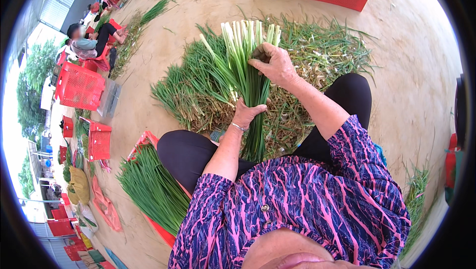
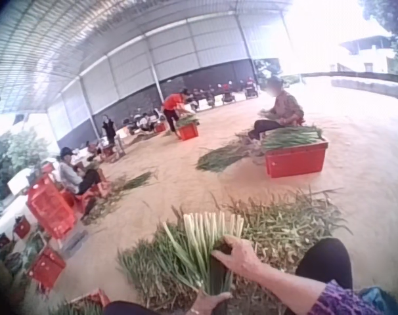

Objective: The person sorts bunches of green vegetables by hand, removing wilted leaves and arranging the bunches before placing them into a plastic crate.

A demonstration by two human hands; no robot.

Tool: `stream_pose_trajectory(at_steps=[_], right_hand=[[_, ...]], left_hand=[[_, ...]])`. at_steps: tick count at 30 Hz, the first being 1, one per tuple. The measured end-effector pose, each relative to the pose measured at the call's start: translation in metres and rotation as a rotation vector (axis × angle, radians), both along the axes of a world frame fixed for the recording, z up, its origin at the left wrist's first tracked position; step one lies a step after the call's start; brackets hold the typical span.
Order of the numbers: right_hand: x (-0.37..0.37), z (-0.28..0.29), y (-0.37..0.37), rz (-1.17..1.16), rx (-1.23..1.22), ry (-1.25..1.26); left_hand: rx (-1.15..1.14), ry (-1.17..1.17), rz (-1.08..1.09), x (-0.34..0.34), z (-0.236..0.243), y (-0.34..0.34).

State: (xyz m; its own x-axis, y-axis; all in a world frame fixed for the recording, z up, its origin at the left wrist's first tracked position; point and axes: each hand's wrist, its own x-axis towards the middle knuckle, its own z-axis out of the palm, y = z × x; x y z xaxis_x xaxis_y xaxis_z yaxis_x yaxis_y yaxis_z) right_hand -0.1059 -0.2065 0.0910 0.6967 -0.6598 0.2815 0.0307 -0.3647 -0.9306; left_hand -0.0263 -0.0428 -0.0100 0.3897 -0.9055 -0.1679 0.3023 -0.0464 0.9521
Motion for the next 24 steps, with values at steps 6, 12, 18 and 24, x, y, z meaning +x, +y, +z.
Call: stream_pose_trajectory(at_steps=[6,12,18,24], right_hand=[[-0.008,0.000,-0.002,-0.100,0.003,0.094],[-0.007,-0.020,-0.014,-0.145,0.163,0.123],[-0.009,-0.013,-0.007,-0.051,0.424,0.019],[-0.012,-0.009,0.000,-0.044,0.482,-0.101]], left_hand=[[-0.055,-0.015,0.030,0.003,-0.010,0.001],[0.160,-0.894,0.333,0.015,-0.015,-0.002],[0.076,-0.781,0.286,0.009,0.004,0.000],[0.028,-0.030,0.041,-0.003,0.006,0.006]])
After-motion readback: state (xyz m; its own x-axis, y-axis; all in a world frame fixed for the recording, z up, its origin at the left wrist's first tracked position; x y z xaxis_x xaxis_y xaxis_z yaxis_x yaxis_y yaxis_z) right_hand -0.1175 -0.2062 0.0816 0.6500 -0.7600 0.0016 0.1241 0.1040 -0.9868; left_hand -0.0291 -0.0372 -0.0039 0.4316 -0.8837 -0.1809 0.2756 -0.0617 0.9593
